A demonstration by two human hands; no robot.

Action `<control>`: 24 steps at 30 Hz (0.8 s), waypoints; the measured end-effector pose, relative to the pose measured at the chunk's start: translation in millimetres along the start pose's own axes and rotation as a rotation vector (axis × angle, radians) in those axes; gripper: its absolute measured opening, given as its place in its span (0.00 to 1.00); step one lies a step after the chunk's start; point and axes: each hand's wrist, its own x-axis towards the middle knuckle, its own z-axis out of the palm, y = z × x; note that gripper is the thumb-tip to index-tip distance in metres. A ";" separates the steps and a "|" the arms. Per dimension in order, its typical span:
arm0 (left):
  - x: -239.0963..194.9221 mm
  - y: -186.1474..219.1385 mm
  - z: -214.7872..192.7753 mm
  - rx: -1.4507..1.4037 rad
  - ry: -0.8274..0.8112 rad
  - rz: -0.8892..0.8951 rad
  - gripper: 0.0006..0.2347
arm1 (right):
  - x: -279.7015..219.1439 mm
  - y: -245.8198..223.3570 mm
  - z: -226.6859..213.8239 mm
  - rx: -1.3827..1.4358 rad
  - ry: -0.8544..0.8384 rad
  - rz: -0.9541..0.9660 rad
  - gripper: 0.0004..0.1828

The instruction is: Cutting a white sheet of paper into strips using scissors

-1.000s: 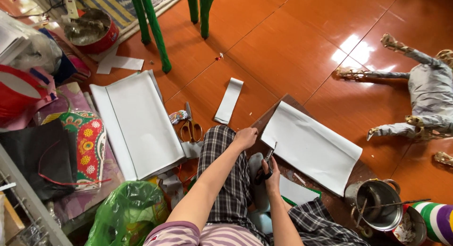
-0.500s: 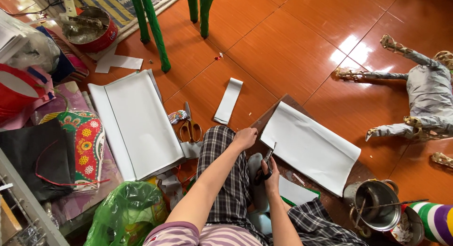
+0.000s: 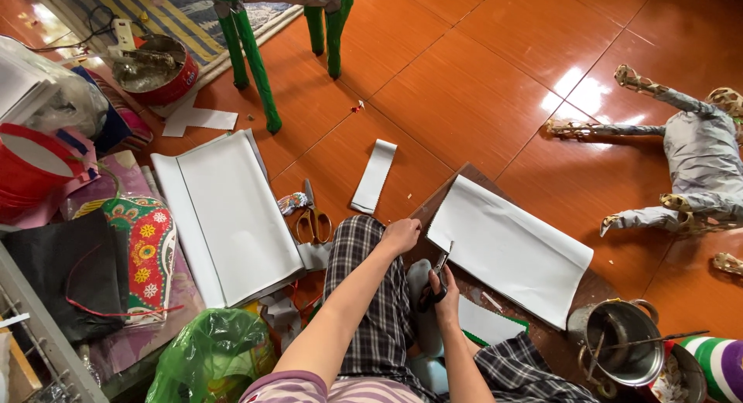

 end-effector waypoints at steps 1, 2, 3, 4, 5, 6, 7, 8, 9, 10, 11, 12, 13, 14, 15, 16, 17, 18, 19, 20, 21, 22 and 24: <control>0.7 0.0 -0.1 0.002 0.000 0.000 0.10 | 1.1 -0.4 -0.4 0.002 0.000 0.000 0.41; 1.4 -0.1 -0.1 0.006 -0.002 0.000 0.10 | 2.2 -0.7 -0.6 0.025 -0.007 0.001 0.41; 1.3 0.0 1.0 0.009 -0.007 0.000 0.10 | 2.4 -0.4 -1.6 0.046 -0.012 0.004 0.40; 1.7 -0.8 2.3 0.010 -0.008 0.000 0.10 | 4.5 2.3 -1.6 0.047 -0.012 0.006 0.40; 2.6 -1.1 3.7 0.019 -0.009 -0.002 0.10 | 6.9 4.8 -2.1 0.064 -0.025 0.002 0.40; 3.3 -1.3 5.1 0.027 -0.010 -0.003 0.10 | 9.2 7.3 -2.5 0.081 -0.038 -0.002 0.40; 3.6 -1.9 5.8 0.027 -0.010 -0.002 0.10 | 4.6 2.1 -1.7 0.081 -0.037 -0.002 0.40; 3.8 -2.6 6.4 0.031 -0.009 -0.004 0.10 | -0.2 -3.1 -0.7 0.041 -0.020 0.009 0.40; 4.7 -2.6 7.0 0.033 -0.006 -0.005 0.10 | -4.3 -8.8 -0.3 0.000 -0.002 0.018 0.40; 4.7 -3.4 8.0 0.032 -0.005 -0.003 0.10 | -6.6 -9.0 0.1 0.000 0.000 0.016 0.40; 5.5 -4.1 8.5 0.036 -0.002 0.002 0.10 | -8.2 -9.7 0.8 -0.019 0.011 0.022 0.40; 6.1 -4.7 8.8 0.040 0.002 0.006 0.10 | -10.0 -10.5 1.4 -0.037 0.023 0.028 0.41; 6.5 -4.8 9.6 0.040 0.005 0.009 0.10 | -12.0 -14.4 1.7 -0.036 0.024 0.024 0.41; 6.7 -4.9 10.4 0.047 0.010 0.010 0.10 | -14.1 -18.2 2.0 -0.033 0.022 0.027 0.41; 7.4 -4.8 11.3 0.052 0.015 0.012 0.10 | -16.0 -22.1 2.1 -0.030 0.020 0.030 0.41; 8.3 -5.6 12.0 0.052 0.019 0.015 0.10 | -17.0 -23.8 2.2 -0.030 0.022 0.025 0.41; 9.0 -6.3 12.8 0.057 0.015 0.016 0.10 | -18.4 -25.3 2.1 -0.031 0.018 0.026 0.41; 9.5 -7.2 13.7 0.062 0.010 0.017 0.10 | -19.8 -26.7 2.2 -0.032 0.014 0.026 0.40; 9.5 -6.6 12.6 0.059 0.014 0.020 0.10 | -15.4 -20.0 1.3 -0.035 0.016 0.022 0.40; 9.4 -6.1 11.4 0.072 0.009 0.022 0.10 | -11.1 -13.4 0.4 -0.016 0.014 0.020 0.41; 9.7 -5.3 10.1 0.085 0.004 0.025 0.10 | -6.4 -7.1 -0.6 0.002 0.012 0.018 0.42; 9.2 -5.7 11.4 0.082 0.007 0.028 0.10 | -2.2 -0.4 -0.5 -0.001 0.014 0.014 0.42; 9.1 -5.9 13.1 0.095 -0.010 0.024 0.10 | 7.2 12.2 -0.4 -0.005 0.008 -0.012 0.40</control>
